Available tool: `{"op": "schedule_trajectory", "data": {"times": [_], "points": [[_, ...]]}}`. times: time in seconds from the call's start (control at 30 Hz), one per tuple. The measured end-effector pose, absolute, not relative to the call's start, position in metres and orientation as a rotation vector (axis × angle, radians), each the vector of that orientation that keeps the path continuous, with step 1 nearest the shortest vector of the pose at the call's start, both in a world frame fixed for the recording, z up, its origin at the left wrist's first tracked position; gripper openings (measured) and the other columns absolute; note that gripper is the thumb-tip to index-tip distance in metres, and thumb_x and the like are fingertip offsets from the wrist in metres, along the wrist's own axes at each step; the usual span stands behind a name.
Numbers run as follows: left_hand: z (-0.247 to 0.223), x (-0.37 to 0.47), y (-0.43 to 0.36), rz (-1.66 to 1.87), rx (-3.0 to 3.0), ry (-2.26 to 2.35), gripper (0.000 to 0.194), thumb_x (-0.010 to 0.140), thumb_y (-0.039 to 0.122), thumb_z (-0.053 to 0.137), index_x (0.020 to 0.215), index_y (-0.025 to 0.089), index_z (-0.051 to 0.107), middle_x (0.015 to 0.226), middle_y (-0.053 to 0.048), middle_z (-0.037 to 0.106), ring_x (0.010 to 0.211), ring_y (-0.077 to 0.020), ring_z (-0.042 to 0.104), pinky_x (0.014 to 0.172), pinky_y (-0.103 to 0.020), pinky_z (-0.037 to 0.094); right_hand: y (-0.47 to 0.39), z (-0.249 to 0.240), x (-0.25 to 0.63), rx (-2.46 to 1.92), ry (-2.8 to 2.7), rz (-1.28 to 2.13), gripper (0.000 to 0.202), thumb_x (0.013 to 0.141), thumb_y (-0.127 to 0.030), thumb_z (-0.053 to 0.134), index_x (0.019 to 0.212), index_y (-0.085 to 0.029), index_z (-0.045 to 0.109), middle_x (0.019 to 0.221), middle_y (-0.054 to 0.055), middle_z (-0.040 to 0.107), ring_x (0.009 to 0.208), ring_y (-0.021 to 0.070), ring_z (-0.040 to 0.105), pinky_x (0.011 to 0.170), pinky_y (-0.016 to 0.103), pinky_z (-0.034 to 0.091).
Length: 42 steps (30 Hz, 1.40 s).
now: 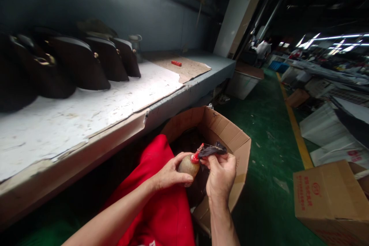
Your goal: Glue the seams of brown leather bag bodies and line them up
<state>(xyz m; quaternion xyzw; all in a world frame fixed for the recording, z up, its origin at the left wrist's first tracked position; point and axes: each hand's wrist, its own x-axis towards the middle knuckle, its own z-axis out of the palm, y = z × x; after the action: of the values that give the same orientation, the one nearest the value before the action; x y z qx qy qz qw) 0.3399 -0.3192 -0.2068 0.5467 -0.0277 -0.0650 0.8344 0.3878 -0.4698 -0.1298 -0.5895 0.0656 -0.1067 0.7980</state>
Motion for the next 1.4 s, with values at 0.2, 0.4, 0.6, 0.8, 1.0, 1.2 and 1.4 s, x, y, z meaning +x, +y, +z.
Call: {"op": "schedule_trajectory", "data": {"times": [0.2,0.4,0.6,0.8,1.0,1.2,1.4], "points": [[-0.208,0.34,-0.32,-0.131,1.174,-0.063,0.086,0.062,0.049,0.105,0.137,0.024,0.07,0.13,-0.009,0.062,0.118,-0.0297,0.065,0.104,-0.043,0.056,-0.47,-0.119,0.385,-1.24,0.119,-0.112,0.068,0.062,-0.03,0.102,0.113,-0.02,0.058,0.096,0.006,0.084,0.075,0.0213,0.081,0.056,0.026,0.065],[-0.21,0.341,-0.322,-0.095,1.184,-0.036,0.09,0.063,0.053,0.104,0.14,0.023,0.068,0.129,-0.01,0.062,0.12,-0.0303,0.063,0.104,-0.043,0.056,-0.469,-0.114,0.378,-1.187,0.051,-0.038,0.048,0.07,-0.023,0.093,0.107,-0.019,0.062,0.096,0.005,0.083,0.083,0.0202,0.081,0.072,0.031,0.069],[-0.213,0.342,-0.322,-0.047,1.23,-0.04,0.089,0.061,0.054,0.105,0.138,0.025,0.071,0.129,-0.009,0.062,0.124,-0.0321,0.062,0.113,-0.048,0.052,-0.469,-0.122,0.375,-1.121,0.063,-0.086,0.041,0.069,-0.018,0.092,0.096,-0.022,0.062,0.088,-0.004,0.081,0.08,0.0158,0.08,0.075,0.029,0.068],[-0.215,0.343,-0.323,-0.021,1.242,-0.045,0.089,0.063,0.057,0.104,0.14,0.027,0.07,0.131,-0.009,0.062,0.123,-0.0325,0.063,0.112,-0.05,0.054,-0.47,-0.124,0.373,-1.085,0.036,0.021,0.027,0.075,-0.024,0.087,0.098,-0.015,0.078,0.103,0.007,0.083,0.096,0.0202,0.081,0.087,0.031,0.068],[-0.215,0.344,-0.322,-0.007,1.257,-0.064,0.087,0.062,0.057,0.104,0.138,0.027,0.072,0.128,-0.008,0.061,0.122,-0.0314,0.063,0.113,-0.05,0.054,-0.47,-0.125,0.371,-1.062,0.033,-0.025,0.03,0.077,-0.028,0.092,0.093,-0.024,0.067,0.099,0.0,0.083,0.096,0.0192,0.081,0.089,0.034,0.066],[-0.217,0.344,-0.322,0.007,1.282,-0.079,0.087,0.064,0.059,0.102,0.139,0.028,0.072,0.129,-0.008,0.06,0.123,-0.0317,0.063,0.114,-0.051,0.053,-0.469,-0.127,0.371,-1.138,0.003,0.036,0.033,0.076,-0.036,0.096,0.095,-0.02,0.075,0.102,0.005,0.082,0.095,0.0183,0.078,0.089,0.031,0.063],[-0.218,0.343,-0.323,0.005,1.328,-0.099,0.085,0.063,0.055,0.104,0.138,0.029,0.072,0.127,-0.007,0.059,0.123,-0.0309,0.063,0.117,-0.052,0.051,-0.469,-0.135,0.376,-1.281,0.018,-0.01,0.034,0.073,-0.04,0.097,0.091,-0.018,0.079,0.095,0.004,0.077,0.083,0.0166,0.072,0.081,0.03,0.06]]}}
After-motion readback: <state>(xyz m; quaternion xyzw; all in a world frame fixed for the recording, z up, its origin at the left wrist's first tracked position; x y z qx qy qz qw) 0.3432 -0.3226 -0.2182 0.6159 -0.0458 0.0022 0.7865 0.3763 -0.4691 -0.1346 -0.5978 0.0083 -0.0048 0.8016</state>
